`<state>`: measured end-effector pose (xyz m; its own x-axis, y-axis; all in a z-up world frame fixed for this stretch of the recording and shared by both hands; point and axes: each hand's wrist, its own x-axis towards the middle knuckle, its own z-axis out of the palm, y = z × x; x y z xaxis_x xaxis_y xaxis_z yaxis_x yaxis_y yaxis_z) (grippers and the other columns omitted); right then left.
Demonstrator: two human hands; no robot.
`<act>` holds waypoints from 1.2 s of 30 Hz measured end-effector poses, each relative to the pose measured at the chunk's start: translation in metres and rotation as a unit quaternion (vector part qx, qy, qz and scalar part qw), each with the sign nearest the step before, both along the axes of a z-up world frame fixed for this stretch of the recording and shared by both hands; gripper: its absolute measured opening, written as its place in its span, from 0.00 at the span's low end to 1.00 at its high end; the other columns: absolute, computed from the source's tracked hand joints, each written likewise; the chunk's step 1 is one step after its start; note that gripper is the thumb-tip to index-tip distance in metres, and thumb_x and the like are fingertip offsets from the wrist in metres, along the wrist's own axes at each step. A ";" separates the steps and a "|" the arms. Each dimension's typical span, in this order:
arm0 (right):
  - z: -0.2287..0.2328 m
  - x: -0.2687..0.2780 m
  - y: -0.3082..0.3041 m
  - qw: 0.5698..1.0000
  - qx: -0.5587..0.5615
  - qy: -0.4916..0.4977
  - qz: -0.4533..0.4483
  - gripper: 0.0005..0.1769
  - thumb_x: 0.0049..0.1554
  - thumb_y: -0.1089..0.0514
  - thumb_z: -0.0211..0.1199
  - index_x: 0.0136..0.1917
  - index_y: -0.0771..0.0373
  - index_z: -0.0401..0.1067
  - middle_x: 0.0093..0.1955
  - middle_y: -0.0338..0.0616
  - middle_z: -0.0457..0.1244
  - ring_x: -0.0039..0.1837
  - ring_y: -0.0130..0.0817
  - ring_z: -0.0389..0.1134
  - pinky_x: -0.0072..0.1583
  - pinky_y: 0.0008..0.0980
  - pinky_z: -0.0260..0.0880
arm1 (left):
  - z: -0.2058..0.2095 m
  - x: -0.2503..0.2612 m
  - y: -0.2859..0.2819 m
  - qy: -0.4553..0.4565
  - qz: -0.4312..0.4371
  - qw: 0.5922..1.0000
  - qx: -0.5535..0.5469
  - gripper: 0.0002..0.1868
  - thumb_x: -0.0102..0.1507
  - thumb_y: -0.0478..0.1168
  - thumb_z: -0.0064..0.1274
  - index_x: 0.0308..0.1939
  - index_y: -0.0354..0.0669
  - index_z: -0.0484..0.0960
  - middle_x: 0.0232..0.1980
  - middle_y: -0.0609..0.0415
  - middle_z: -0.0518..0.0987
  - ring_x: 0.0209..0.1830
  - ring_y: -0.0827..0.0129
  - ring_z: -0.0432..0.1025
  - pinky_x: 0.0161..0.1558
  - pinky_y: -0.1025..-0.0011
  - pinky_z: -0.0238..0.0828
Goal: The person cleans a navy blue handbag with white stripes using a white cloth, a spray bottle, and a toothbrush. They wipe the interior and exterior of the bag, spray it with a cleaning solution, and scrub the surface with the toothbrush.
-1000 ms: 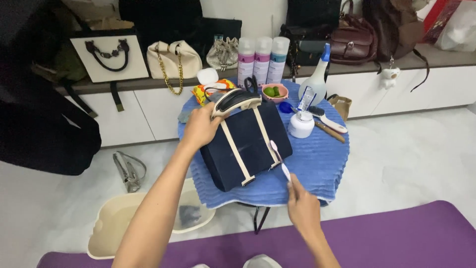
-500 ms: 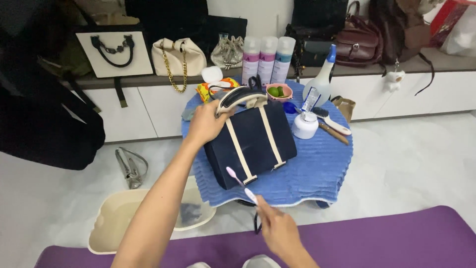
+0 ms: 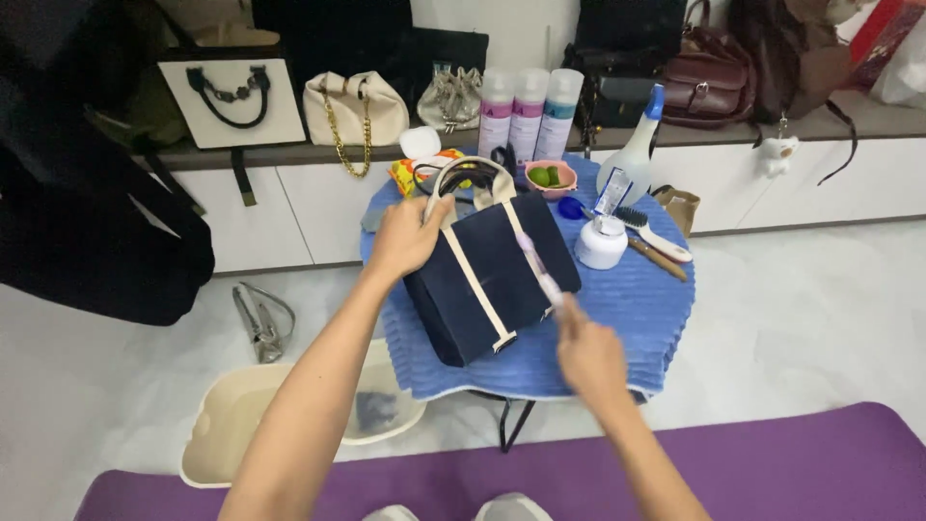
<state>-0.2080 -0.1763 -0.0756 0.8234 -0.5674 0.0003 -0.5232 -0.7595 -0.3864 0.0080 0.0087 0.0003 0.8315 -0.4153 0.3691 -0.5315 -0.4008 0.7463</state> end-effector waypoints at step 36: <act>-0.438 0.180 0.170 0.956 0.227 0.128 0.133 0.20 0.61 0.48 0.55 0.65 0.51 0.68 0.49 0.44 0.69 0.51 0.42 0.72 0.54 0.40 0.70 | -0.073 -0.041 0.324 -0.145 0.388 0.897 0.155 0.17 0.64 0.49 0.62 0.32 0.38 0.85 0.13 0.54 0.74 0.07 0.67 0.64 0.16 0.71 0.57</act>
